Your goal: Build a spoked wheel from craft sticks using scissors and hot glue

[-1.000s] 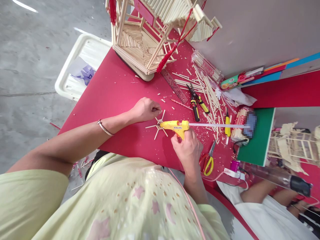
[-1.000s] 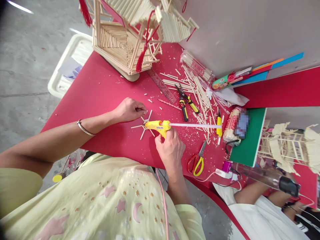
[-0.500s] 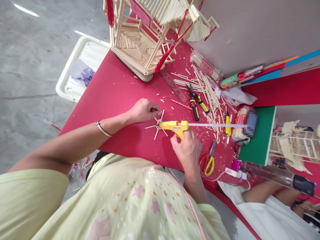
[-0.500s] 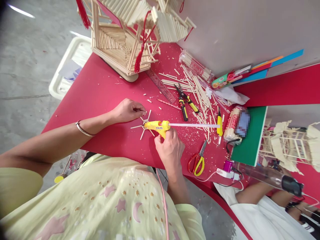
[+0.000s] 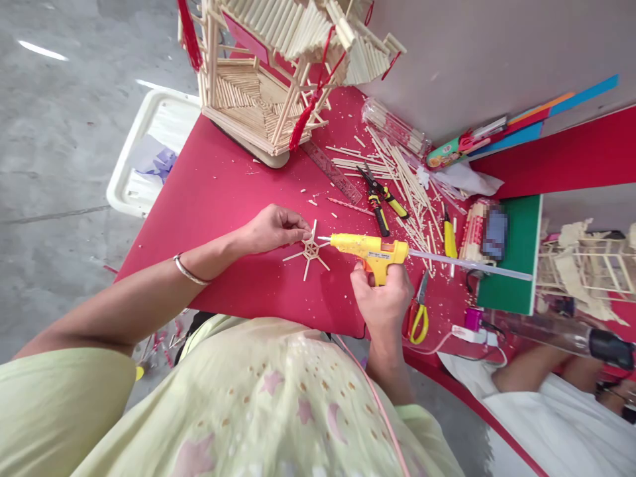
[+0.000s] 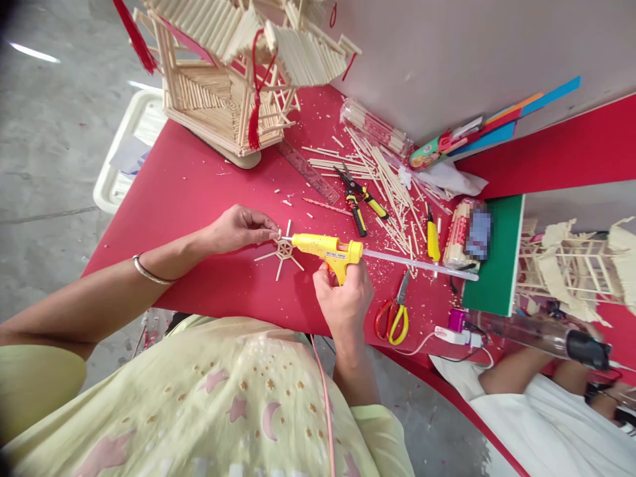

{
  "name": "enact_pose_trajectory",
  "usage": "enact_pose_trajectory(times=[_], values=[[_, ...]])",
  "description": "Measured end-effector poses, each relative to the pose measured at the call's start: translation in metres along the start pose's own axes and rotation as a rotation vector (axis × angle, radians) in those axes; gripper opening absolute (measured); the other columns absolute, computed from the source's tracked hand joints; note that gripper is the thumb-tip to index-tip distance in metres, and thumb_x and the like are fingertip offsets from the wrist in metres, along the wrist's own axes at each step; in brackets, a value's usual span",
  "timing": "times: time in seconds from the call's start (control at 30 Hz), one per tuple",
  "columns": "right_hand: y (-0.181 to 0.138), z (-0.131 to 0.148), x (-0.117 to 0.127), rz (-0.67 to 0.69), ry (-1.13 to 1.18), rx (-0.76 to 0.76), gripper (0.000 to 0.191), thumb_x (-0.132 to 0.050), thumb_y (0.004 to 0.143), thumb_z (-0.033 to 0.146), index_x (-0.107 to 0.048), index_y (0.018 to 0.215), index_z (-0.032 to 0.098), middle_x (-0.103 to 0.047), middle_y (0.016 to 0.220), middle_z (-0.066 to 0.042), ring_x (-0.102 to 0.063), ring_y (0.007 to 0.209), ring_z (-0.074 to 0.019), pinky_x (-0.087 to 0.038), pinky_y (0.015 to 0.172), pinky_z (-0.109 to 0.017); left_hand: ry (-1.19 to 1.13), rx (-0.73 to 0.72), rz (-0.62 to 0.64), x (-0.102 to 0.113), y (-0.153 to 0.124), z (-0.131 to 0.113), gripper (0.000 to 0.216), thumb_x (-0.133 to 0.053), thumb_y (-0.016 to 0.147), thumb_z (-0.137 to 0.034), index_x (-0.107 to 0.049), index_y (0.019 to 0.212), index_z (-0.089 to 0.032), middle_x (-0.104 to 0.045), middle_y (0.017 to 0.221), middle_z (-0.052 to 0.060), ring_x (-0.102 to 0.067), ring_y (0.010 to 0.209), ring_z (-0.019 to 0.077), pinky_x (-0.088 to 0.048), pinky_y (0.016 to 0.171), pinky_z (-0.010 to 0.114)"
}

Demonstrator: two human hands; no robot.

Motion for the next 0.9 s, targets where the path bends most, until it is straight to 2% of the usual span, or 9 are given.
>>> enact_pose_trajectory(times=[0.27,0.9], values=[[0.0042,0.0036,-0.0046,0.05,0.021,-0.035,0.022,-0.06,0.082,0.037,-0.062,0.098,0.021,-0.066,0.08,-0.006,-0.063,0.072,-0.0231,-0.051,0.067,-0.036,-0.071,-0.004,0.072,-0.0052,-0.0018,-0.0034,0.041,-0.075,0.082,-0.049,-0.08,0.092,-0.01,-0.066,0.064,0.004,-0.05,0.053,0.0093,-0.04,0.051,0.021],[0.0037,0.0036,-0.0058,0.053,-0.019,-0.009,0.022,-0.058,0.083,0.033,-0.064,0.1,0.02,-0.069,0.083,-0.006,-0.064,0.074,-0.0229,-0.051,0.068,-0.034,-0.061,-0.016,0.081,-0.0059,-0.0018,-0.0068,0.047,-0.076,0.08,-0.055,-0.081,0.093,-0.01,-0.071,0.068,0.008,-0.055,0.055,0.011,-0.042,0.052,0.022]])
Point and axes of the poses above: each hand's wrist, its own y-axis towards the middle knuckle, its own x-axis out of the back of the hand, z = x × y, the point moved 4 cm from there along y, towards the middle knuckle
